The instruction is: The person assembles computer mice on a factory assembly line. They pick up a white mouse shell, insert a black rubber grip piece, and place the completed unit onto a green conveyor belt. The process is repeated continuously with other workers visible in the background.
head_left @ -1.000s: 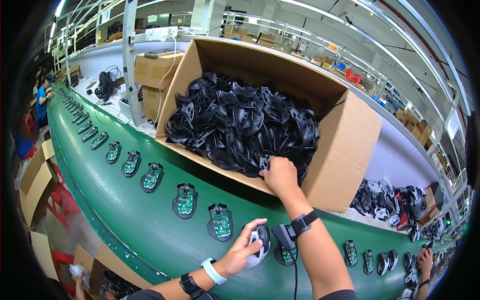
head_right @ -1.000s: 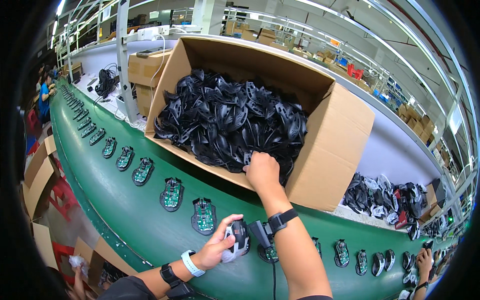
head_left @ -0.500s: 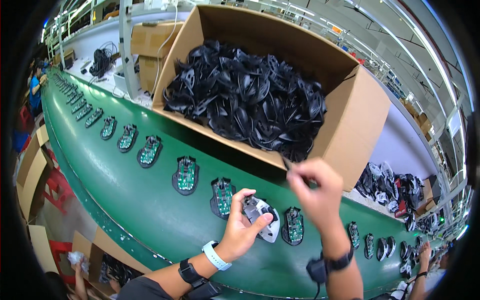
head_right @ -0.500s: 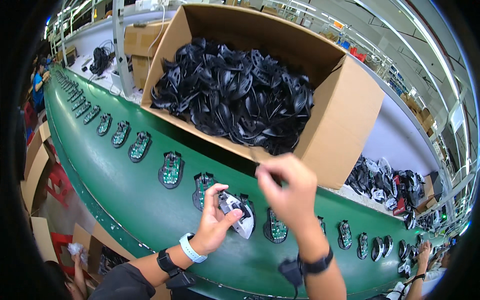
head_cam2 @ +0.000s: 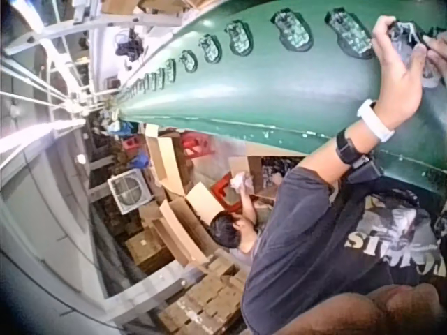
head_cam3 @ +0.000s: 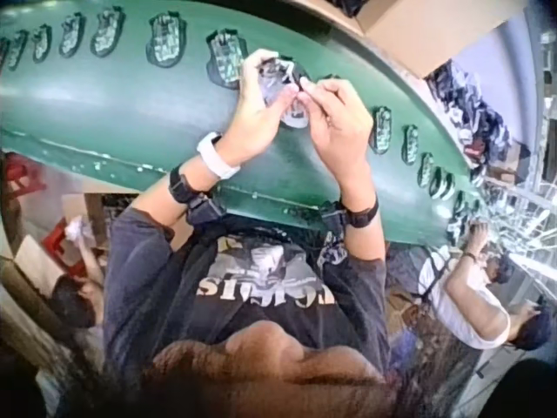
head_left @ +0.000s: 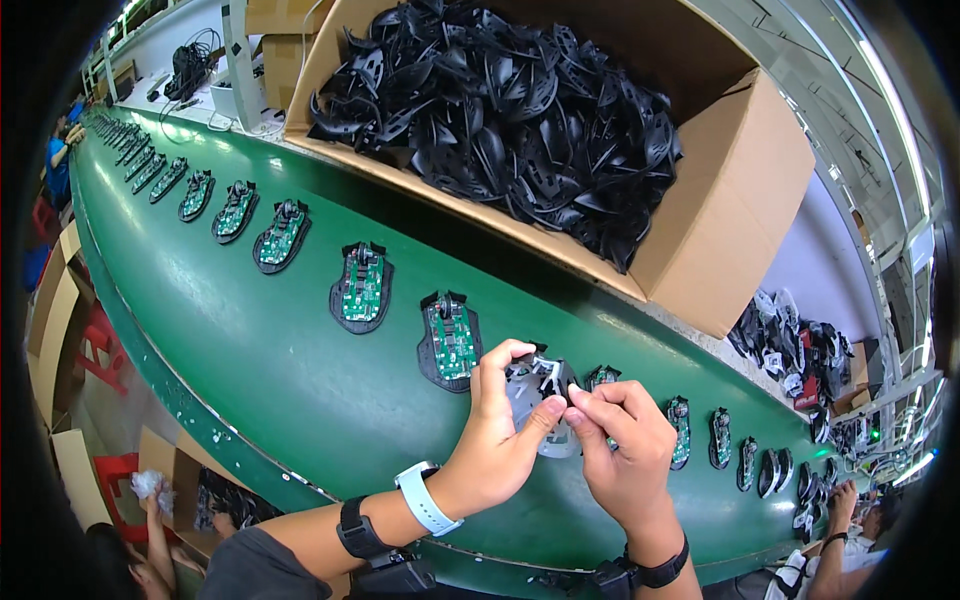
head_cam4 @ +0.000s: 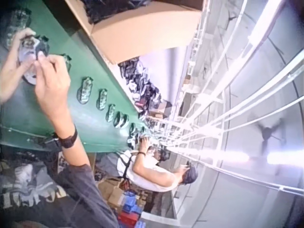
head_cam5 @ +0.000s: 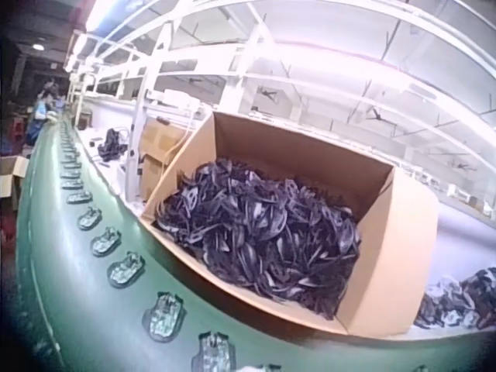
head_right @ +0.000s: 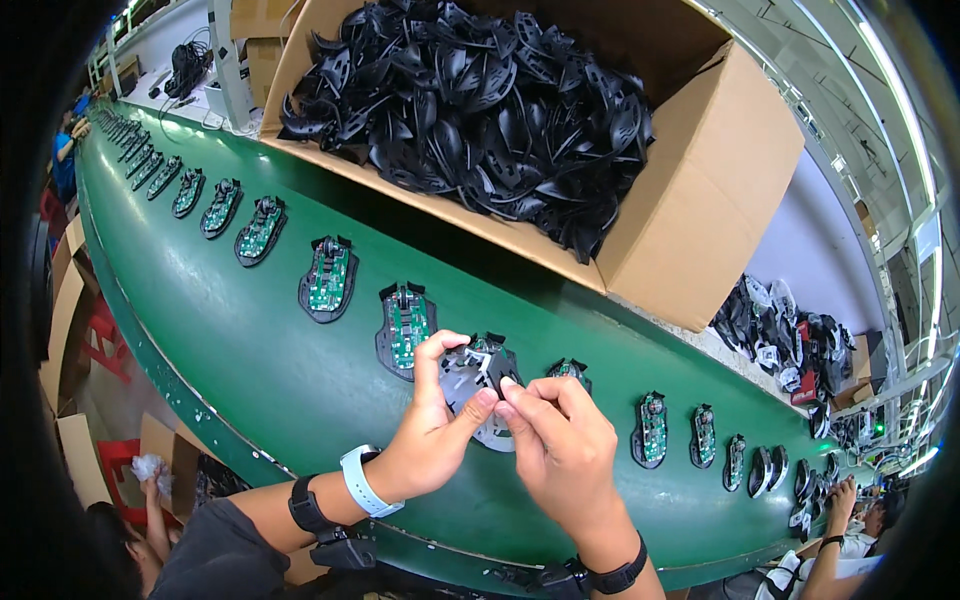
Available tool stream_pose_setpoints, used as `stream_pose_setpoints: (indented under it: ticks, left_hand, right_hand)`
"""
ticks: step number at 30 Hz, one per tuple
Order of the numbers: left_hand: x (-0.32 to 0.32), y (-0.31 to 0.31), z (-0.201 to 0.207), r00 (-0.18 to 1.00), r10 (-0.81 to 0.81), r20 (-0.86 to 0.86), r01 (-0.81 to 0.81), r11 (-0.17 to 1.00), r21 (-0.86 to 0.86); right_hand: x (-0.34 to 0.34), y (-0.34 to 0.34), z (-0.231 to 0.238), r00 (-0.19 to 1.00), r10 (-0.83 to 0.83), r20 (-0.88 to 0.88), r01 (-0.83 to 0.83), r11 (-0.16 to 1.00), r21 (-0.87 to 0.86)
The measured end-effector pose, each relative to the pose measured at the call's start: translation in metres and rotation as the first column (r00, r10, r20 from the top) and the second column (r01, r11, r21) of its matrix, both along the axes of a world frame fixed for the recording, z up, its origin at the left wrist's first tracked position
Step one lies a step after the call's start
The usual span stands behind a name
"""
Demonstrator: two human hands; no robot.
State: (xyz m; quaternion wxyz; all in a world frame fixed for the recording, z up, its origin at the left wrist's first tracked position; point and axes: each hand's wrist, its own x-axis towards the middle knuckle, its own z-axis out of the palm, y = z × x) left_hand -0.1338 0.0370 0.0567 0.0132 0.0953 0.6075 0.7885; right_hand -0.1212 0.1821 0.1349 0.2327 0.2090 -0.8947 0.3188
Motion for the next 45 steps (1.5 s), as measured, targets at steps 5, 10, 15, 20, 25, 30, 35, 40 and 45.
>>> stream_pose_setpoints:
  ticks: [5,10,15,20,25,30,35,40,45]
  left_hand:
    - [0.000,-0.005,0.021,0.979,-0.121,0.163,0.034,0.888,0.459]
    - [0.003,-0.006,0.021,0.981,-0.168,-0.099,0.195,0.867,0.459]
    - [0.027,0.002,0.033,0.954,-0.294,-0.063,0.294,0.867,0.402]
    - [0.078,0.039,0.047,0.932,-0.353,0.081,0.292,0.864,0.411]
    - [0.095,0.078,0.032,0.927,-0.373,-0.037,0.360,0.861,0.358]
    - [0.101,0.075,0.035,0.850,-0.455,-0.264,0.512,0.831,0.218]
    - [0.117,0.063,0.047,0.829,-0.474,-0.299,0.541,0.816,0.206]
    - [0.129,0.062,0.046,0.771,-0.557,-0.308,0.614,0.779,0.129]
    - [0.128,0.069,0.044,0.782,-0.594,-0.192,0.621,0.769,0.152]
  right_hand:
    - [0.007,0.013,0.004,0.961,0.211,0.177,-0.213,0.977,-0.013]
    - [0.035,0.009,0.001,0.765,0.392,0.511,0.251,0.550,-0.797]
    - [0.069,0.049,-0.010,0.849,0.340,0.405,0.030,0.734,-0.678]
    - [0.128,0.091,-0.006,0.919,0.202,0.338,0.038,0.809,-0.587]
    - [0.162,0.133,0.004,0.889,0.139,0.436,0.114,0.856,-0.505]
    - [0.188,0.142,0.014,0.948,0.081,0.309,0.074,0.885,-0.459]
    - [0.205,0.136,0.019,0.963,0.109,0.248,0.030,0.867,-0.497]
    - [0.222,0.143,0.023,0.980,0.059,0.191,0.037,0.885,-0.464]
    - [0.221,0.147,0.029,0.973,0.159,0.167,-0.089,0.926,-0.367]
